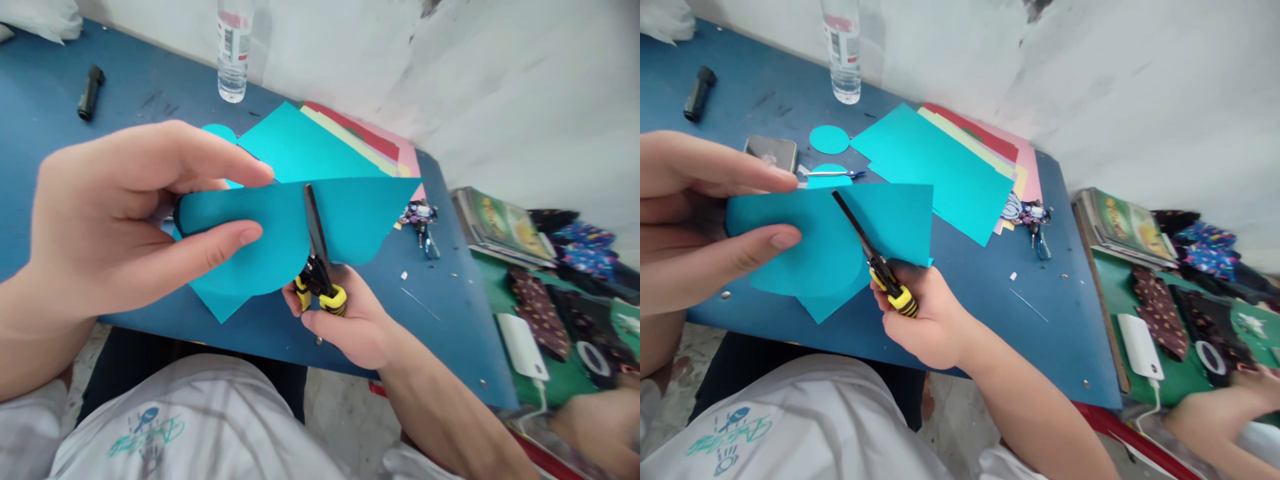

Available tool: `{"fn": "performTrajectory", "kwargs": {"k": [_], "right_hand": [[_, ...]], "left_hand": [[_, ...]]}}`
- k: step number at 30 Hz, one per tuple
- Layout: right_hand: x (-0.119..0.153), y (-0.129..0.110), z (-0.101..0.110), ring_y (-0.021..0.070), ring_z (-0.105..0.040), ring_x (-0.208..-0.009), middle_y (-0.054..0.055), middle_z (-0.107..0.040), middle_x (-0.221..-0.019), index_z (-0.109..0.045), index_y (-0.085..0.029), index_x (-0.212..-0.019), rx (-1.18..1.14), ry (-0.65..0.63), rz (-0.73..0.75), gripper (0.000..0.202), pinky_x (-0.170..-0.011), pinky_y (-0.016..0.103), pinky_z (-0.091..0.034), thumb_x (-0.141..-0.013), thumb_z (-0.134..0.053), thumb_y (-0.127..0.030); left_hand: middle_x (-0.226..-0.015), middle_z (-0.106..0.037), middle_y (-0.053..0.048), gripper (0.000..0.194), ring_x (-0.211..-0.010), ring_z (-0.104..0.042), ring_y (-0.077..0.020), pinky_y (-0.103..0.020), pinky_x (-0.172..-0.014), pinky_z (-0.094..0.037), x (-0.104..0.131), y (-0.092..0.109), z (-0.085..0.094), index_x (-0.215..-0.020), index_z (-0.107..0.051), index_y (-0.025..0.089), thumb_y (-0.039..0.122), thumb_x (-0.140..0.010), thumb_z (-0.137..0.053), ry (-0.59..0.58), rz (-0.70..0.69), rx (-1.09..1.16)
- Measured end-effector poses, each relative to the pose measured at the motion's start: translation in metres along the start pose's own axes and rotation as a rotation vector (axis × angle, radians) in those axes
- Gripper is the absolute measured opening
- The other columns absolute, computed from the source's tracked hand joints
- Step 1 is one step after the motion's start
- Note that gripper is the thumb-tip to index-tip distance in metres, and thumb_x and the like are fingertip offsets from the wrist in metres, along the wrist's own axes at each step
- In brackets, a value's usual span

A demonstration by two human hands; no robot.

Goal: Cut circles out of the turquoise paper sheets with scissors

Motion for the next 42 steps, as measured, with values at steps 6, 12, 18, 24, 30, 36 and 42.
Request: {"fn": "performTrajectory", "kwargs": {"k": [6, 12, 18, 24, 30, 36, 42], "right_hand": [[0.003, 0.001, -0.002, 0.0176, -0.056, -0.069, -0.002, -0.067, -0.082, -0.072, -0.024, -0.091, 0.0, 0.032, -0.077, 0.02, -0.065, 0.034, -0.046, -0.077, -0.076, -0.009], [0.003, 0.01, 0.002, 0.0191, -0.058, -0.074, 0.0, -0.068, -0.083, -0.074, -0.025, -0.091, -0.013, 0.031, -0.052, 0.021, -0.067, 0.034, -0.048, -0.077, -0.081, -0.013], [0.002, 0.015, 0.004, 0.0203, -0.06, -0.073, 0.002, -0.072, -0.086, -0.077, -0.025, -0.096, -0.049, 0.038, -0.044, 0.024, -0.066, 0.036, -0.05, -0.077, -0.083, -0.012], [0.001, 0.017, 0.004, 0.0193, -0.061, -0.074, 0.001, -0.072, -0.086, -0.076, -0.022, -0.095, -0.044, 0.04, -0.015, 0.024, -0.068, 0.036, -0.05, -0.075, -0.082, -0.011], [0.002, 0.016, 0.003, 0.0196, -0.06, -0.073, 0.0, -0.071, -0.084, -0.075, -0.023, -0.093, -0.044, 0.05, 0.0, 0.022, -0.068, 0.036, -0.049, -0.075, -0.082, -0.012], [0.001, 0.015, 0.004, 0.0201, -0.061, -0.075, 0.001, -0.071, -0.084, -0.075, -0.022, -0.092, -0.041, 0.038, 0.018, 0.018, -0.067, 0.035, -0.048, -0.079, -0.081, -0.013], [0.0, 0.016, 0.005, 0.0208, -0.063, -0.075, 0.001, -0.072, -0.084, -0.075, -0.022, -0.093, -0.019, 0.04, 0.044, 0.017, -0.068, 0.036, -0.051, -0.079, -0.084, -0.016]], "left_hand": [[-0.117, -0.082, -0.003, 0.04, -0.089, -0.073, -0.0199, -0.039, -0.077, -0.061, 0.0, 0.0, 0.003, -0.139, -0.083, 0.036, 0.067, -0.114, -0.076, 0.032, -0.016, -0.003], [-0.124, -0.082, 0.0, 0.036, -0.096, -0.071, -0.0169, -0.034, -0.084, -0.064, 0.002, 0.003, 0.0, -0.139, -0.083, 0.034, 0.059, -0.113, -0.081, 0.072, -0.054, 0.049], [-0.121, -0.082, 0.001, 0.024, -0.099, -0.074, -0.0188, -0.035, -0.084, -0.07, -0.001, 0.009, -0.002, -0.135, -0.088, 0.038, 0.029, -0.112, -0.084, 0.132, -0.035, 0.236], [-0.121, -0.084, 0.003, 0.023, -0.103, -0.078, -0.0162, -0.032, -0.088, -0.071, -0.001, 0.007, 0.0, -0.13, -0.09, 0.039, 0.027, -0.112, -0.085, 0.171, 0.01, 0.267], [-0.103, -0.083, -0.005, 0.04, -0.102, -0.087, -0.033, -0.041, -0.071, -0.076, -0.02, 0.016, -0.009, -0.12, -0.09, 0.035, 0.049, -0.089, -0.109, 0.319, -0.084, 0.386], [-0.093, -0.08, -0.005, 0.034, -0.093, -0.083, -0.0313, -0.039, -0.065, -0.069, -0.018, 0.02, -0.007, -0.113, -0.09, 0.033, 0.042, -0.085, -0.11, 0.269, -0.043, 0.351], [-0.09, -0.078, -0.006, 0.019, -0.085, -0.072, -0.0239, -0.037, -0.061, -0.046, -0.004, 0.014, -0.001, -0.091, -0.088, 0.028, 0.016, -0.099, -0.076, 0.207, 0.027, 0.301]]}}
Point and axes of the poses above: each hand's wrist, its own x-axis away from the middle knuckle, its own z-axis out of the back of the hand, y = z × x, the point moved 1 cm from there along -x, towards the middle knuckle
